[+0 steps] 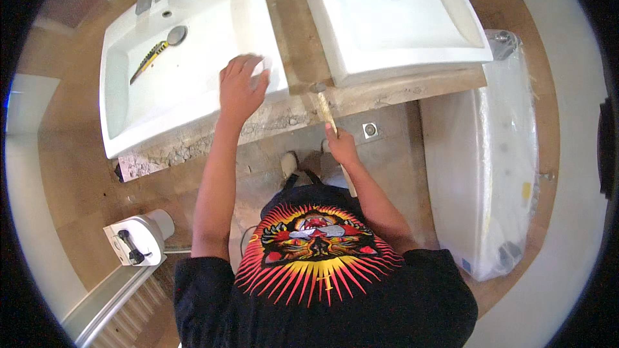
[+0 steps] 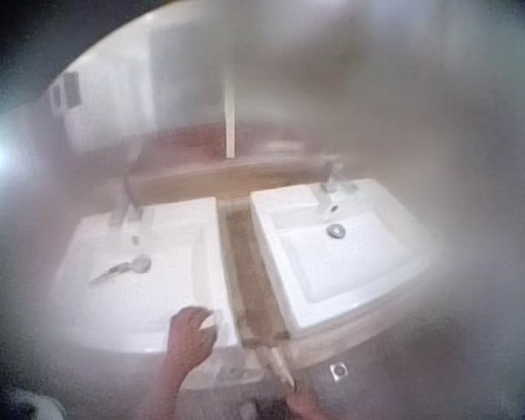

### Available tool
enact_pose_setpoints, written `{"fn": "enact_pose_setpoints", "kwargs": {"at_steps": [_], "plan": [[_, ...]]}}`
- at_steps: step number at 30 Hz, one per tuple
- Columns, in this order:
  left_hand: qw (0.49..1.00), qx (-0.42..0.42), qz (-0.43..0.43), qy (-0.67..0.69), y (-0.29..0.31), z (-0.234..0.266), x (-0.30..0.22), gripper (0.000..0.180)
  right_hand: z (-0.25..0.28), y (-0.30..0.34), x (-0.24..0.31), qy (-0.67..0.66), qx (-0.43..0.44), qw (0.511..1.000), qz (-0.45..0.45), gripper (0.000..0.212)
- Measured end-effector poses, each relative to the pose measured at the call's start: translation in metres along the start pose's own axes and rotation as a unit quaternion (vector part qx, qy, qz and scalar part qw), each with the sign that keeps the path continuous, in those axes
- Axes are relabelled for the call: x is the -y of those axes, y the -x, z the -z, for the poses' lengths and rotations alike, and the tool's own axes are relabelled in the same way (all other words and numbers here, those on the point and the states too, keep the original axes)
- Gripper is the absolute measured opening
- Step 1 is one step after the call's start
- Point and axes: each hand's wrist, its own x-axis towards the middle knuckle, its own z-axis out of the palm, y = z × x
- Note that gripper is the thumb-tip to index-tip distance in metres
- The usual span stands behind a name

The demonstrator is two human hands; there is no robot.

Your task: The person uses a hammer to repeatedly strike the underside of a bathroom vanity countertop between two sinks, attempting to loosen the fixture. Another person assists by holding the countertop and using a tool underneath. The task involves coordinated demolition work in a bathroom.

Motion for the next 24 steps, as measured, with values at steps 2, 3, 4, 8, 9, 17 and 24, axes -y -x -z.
{"fn": "enact_pose_setpoints", "kwargs": {"at_steps": [2,3,4,8,9,17,24], "plan": [[0.999,0.010,-0.011,-0.052,-0.004,-0.011,-0.005,0.030,-0.010,0.005,-0.003,-0.014,-0.007,1.000,-0.019,0.066],[0.997,0.014,-0.015,-0.080,-0.002,-0.013,-0.007,0.032,-0.014,0.008,-0.004,-0.022,-0.009,0.999,-0.026,0.065],[0.996,0.024,-0.005,-0.088,-0.001,-0.013,-0.006,0.033,-0.018,0.011,-0.003,-0.012,-0.017,0.999,-0.025,0.065],[0.991,0.045,0.028,-0.120,0.001,-0.012,-0.006,0.036,-0.021,0.021,0.004,0.007,0.003,0.999,-0.047,0.065],[0.990,0.046,0.033,-0.126,0.001,-0.012,-0.006,0.037,-0.021,0.022,0.006,0.006,0.020,0.998,-0.061,0.066],[0.995,-0.004,0.013,-0.095,0.002,-0.015,-0.001,0.029,-0.018,0.032,0.016,0.000,0.000,0.999,-0.044,0.061],[0.996,0.003,0.082,-0.035,0.008,-0.004,0.020,0.027,0.011,0.030,0.061,-0.103,-0.062,0.992,0.037,0.056]]}}
